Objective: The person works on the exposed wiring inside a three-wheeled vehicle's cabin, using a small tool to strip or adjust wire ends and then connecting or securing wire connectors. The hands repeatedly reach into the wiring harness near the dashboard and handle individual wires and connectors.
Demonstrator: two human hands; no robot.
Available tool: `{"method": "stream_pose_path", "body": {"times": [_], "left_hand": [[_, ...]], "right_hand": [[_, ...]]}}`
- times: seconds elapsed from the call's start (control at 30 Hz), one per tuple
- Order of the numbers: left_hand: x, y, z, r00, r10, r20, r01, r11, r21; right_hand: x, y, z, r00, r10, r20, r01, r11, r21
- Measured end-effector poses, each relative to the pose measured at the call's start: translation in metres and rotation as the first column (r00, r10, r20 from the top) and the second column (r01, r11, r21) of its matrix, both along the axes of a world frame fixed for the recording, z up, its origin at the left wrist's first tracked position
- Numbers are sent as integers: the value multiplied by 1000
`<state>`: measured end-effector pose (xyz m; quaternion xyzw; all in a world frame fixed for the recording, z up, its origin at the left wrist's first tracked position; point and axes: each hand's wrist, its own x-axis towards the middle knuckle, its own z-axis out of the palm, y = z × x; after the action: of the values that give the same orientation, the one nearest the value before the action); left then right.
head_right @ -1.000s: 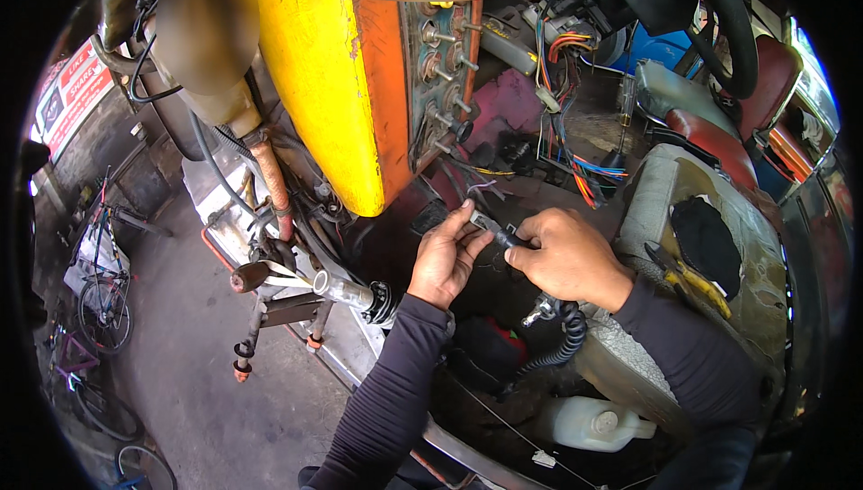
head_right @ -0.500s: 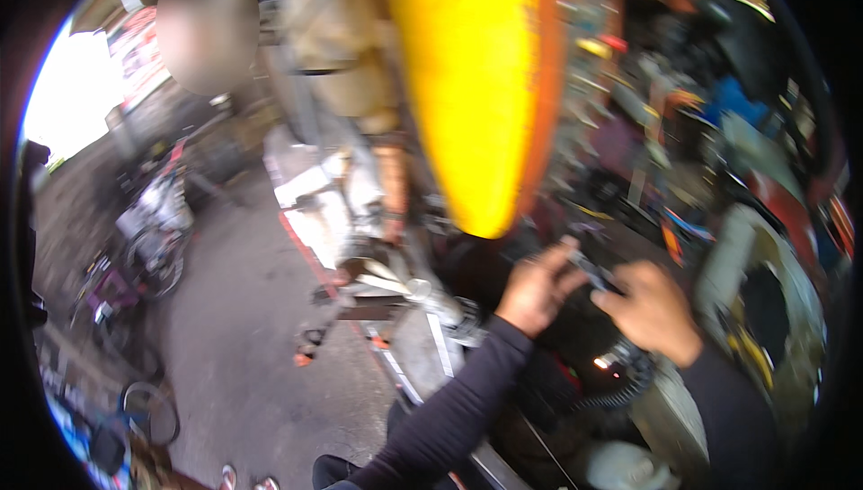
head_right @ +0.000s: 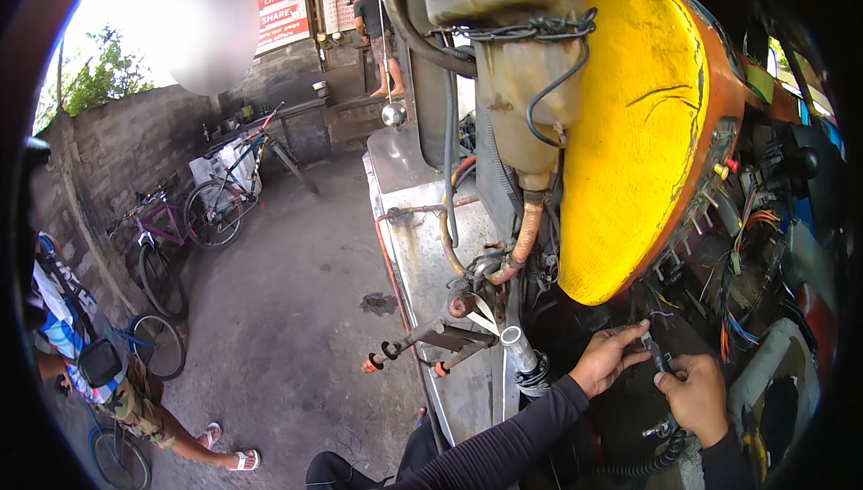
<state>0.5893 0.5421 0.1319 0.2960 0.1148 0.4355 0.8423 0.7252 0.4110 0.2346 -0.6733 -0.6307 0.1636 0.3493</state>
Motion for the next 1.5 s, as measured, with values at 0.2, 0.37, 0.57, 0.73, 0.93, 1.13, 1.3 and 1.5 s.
{"method": "stream_pose_path", "body": {"times": [0.2, 0.37, 0.57, 0.73, 0.93, 1.13, 1.3, 1.5], "left_hand": [[2, 0, -4, 1000, 4, 5, -4, 1000, 15], [5, 1, -6, 999, 5, -32, -5, 1000, 14], [3, 0, -3, 999, 13, -35, -13, 1000, -8], [4, 1, -3, 999, 25, -41, -25, 1000, 2], [8, 4, -8, 1000, 24, -15, -24, 1000, 12], [7, 3, -6, 1000, 13, -20, -12, 1000, 16], [5, 2, -5, 1000, 9, -21, -8, 1000, 14], [2, 2, -5, 999, 46, -26, -45, 998, 32]], "right_hand": [[-8, -2, 7, 999, -3, -48, 1, 999, -39], [-4, -1, 0, 999, 5, -42, -6, 1000, -14], [-10, -2, 7, 997, 28, -65, -29, 999, -14], [-26, -16, 34, 992, 112, 55, -105, 988, -113], [-30, -18, 37, 993, 96, 74, -87, 990, -115], [-10, -5, 12, 998, 54, -31, -55, 997, -58], [-9, -3, 4, 997, 31, -73, -32, 999, -11], [-8, 0, 3, 997, 22, -69, -24, 999, -29]]}}
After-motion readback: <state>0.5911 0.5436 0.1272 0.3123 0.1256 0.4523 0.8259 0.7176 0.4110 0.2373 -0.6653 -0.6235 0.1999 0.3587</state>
